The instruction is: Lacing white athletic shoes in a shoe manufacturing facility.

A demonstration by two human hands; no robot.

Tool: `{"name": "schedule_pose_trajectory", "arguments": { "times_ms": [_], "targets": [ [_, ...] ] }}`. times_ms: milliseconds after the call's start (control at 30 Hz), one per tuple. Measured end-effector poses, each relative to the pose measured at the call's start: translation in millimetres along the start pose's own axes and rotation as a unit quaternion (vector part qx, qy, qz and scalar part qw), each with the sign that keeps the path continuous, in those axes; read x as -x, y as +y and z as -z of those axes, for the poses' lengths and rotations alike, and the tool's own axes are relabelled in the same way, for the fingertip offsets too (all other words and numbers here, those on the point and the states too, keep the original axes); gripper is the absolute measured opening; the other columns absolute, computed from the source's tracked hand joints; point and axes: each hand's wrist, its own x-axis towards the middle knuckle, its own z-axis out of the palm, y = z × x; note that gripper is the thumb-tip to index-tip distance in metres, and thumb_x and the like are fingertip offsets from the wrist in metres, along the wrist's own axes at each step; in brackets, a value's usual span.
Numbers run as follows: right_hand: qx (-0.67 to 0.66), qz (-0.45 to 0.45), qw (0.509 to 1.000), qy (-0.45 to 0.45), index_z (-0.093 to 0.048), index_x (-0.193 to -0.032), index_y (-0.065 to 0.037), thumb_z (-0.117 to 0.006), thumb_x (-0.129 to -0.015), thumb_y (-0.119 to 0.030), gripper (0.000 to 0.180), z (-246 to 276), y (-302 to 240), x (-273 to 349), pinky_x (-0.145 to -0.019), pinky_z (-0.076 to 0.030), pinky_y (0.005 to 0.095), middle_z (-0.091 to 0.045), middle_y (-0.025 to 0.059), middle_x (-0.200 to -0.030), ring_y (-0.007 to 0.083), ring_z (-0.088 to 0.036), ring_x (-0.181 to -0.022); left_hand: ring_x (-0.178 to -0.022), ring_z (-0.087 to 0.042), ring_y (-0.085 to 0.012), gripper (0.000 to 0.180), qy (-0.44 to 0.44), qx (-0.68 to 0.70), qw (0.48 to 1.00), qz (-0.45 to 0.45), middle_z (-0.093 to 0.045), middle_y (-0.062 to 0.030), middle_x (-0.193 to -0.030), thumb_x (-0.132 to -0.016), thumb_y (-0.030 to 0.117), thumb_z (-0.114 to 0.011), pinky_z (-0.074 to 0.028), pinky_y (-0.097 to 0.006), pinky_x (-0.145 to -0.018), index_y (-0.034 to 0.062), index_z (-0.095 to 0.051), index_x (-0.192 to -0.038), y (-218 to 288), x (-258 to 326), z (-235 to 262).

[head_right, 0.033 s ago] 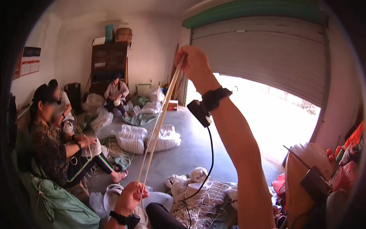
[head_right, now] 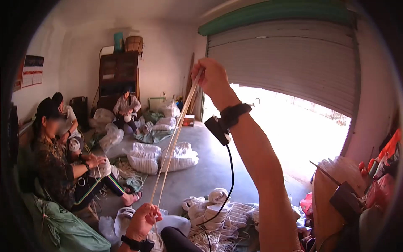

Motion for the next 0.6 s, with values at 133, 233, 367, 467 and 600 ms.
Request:
{"name": "schedule_pose_trajectory", "arguments": {
  "times_ms": [133,233,367,467,600],
  "targets": [
    [-0.059,0.011,0.998,0.000,-0.054,-0.081,-0.004,-0.052,-0.089,-0.010,0.010,33.0,-6.7,16.2,-0.069,-0.046,0.0362,-0.054,0.0056,-0.071,0.0179,-0.053,-0.069,-0.083,-0.059,-0.0204,0.019,0.030,-0.001,0.999,-0.012,-0.061,-0.0031,-0.085,-0.086,0.029,-0.064,-0.049,-0.041,-0.075,0.0116,-0.060,-0.083,8.4,6.6,-4.3],
    [0.029,0.076,0.997,-0.007,-0.053,-0.073,-0.007,-0.056,-0.088,-0.009,0.015,84.2,6.3,27.4,-0.075,-0.045,0.0337,-0.054,0.0046,-0.069,0.0159,-0.051,-0.065,-0.078,-0.058,-0.0194,0.018,0.038,0.045,0.998,-0.020,-0.061,-0.0037,-0.084,-0.089,0.026,-0.060,-0.046,-0.040,-0.076,0.0109,-0.059,-0.081,15.3,15.2,5.1],
    [-0.067,0.001,0.997,0.048,-0.057,-0.094,-0.006,-0.060,-0.088,-0.020,0.015,205.2,9.9,33.2,-0.062,-0.049,0.0335,-0.053,0.0018,-0.070,0.0140,-0.054,-0.066,-0.069,-0.051,-0.0152,0.017,0.045,0.110,0.989,-0.091,-0.056,0.0009,-0.080,-0.093,0.026,-0.053,-0.041,-0.037,-0.071,0.0126,-0.056,-0.084,30.1,35.1,35.3],
    [0.032,-0.030,0.977,0.209,-0.056,-0.098,-0.004,-0.061,-0.089,-0.016,0.016,324.4,-0.4,65.7,-0.053,-0.039,0.0271,-0.045,-0.0026,-0.060,0.0077,-0.045,-0.055,-0.067,-0.050,-0.0135,0.017,0.092,0.138,0.974,-0.155,-0.056,0.0018,-0.081,-0.094,0.027,-0.053,-0.040,-0.036,-0.074,0.0125,-0.056,-0.086,45.8,66.3,77.1],
    [0.011,-0.161,0.957,0.241,-0.053,-0.113,-0.003,-0.063,-0.087,-0.007,0.028,442.5,5.2,108.2,-0.057,-0.039,0.0272,-0.038,-0.0026,-0.061,0.0063,-0.042,-0.054,-0.069,-0.047,-0.0143,0.016,0.129,0.157,0.963,-0.177,-0.056,0.0002,-0.080,-0.095,0.023,-0.051,-0.037,-0.035,-0.080,0.0091,-0.056,-0.089,68.5,103.3,122.1]
  ]
}}
